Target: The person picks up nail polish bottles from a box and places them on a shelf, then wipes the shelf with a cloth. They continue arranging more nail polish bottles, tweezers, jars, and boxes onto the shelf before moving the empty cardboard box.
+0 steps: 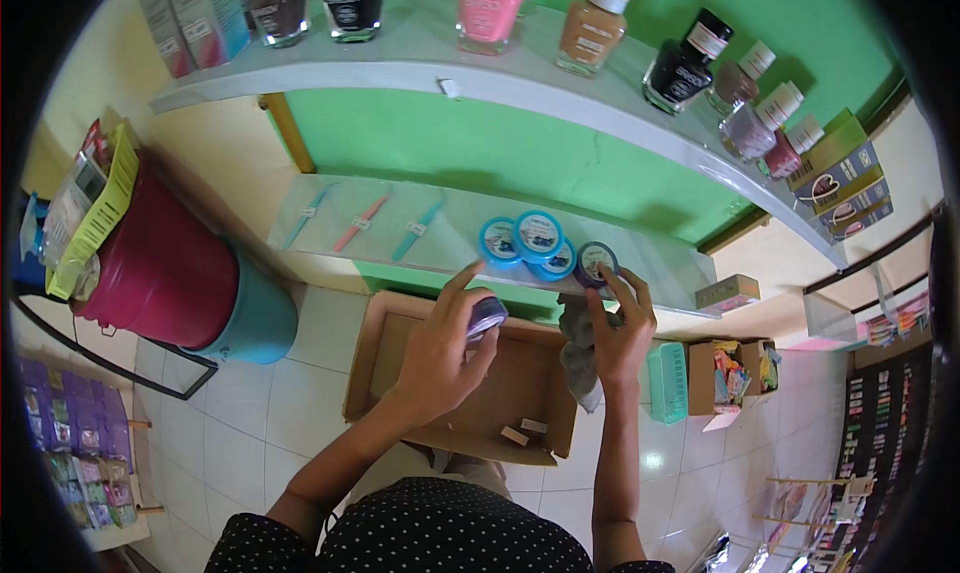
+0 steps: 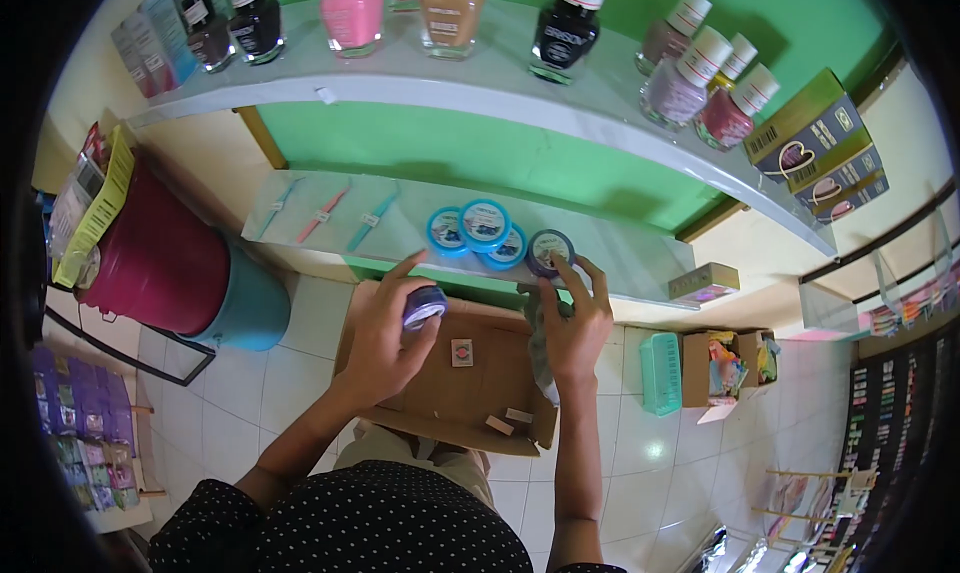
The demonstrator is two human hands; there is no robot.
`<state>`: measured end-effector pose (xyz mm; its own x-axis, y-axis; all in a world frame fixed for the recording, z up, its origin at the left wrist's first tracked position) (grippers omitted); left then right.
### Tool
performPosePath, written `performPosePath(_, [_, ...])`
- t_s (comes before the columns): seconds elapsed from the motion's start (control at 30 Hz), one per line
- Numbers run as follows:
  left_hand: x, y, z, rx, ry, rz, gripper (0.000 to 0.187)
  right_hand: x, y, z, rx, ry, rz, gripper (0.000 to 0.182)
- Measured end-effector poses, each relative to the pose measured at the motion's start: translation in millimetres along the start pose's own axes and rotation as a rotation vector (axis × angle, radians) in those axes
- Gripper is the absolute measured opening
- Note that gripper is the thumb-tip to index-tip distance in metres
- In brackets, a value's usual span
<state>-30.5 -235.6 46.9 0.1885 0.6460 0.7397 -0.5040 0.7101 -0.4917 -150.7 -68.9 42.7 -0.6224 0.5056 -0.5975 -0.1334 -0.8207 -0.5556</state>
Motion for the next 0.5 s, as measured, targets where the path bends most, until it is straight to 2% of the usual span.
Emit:
performPosePath(0.07, [3.3, 1.0, 4.7, -0.002, 0.106, 0.193, 0.031, -3.2, -0.4, 0.3, -0.004, 0.002, 0.005, 0.027])
performPosePath(0.17, [-3.1, 9.5, 5.4, -0.091, 0.064, 0.184, 0.030, -3.0, 0.3, 0.1, -0.003, -0.004, -0.002, 0.028])
performPosePath(0.27, [-6.1, 12.2, 3.8, -0.060, 0.121, 0.242, 0.029, -3.8, 1.2, 0.2, -0.005, 0.007, -0.010, 0.028])
performPosePath(0.5, [-5.0, 6.1, 3.7, -0.048, 0.114, 0.303, 0.032, -9.6, 4.6, 2.0, -0.036, 0.045, 0.008, 0.028])
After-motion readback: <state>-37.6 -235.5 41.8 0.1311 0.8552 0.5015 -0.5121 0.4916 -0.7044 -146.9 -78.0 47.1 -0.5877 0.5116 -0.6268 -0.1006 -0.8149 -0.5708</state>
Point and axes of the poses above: each hand's wrist, its own z-axis towards the middle knuckle, its own y-axis out of the palm, x = y × z, the point moved 4 cm from there along z, towards the middle knuckle, and after that the axes turned 2 degrees about z, right-handed, at the moved point
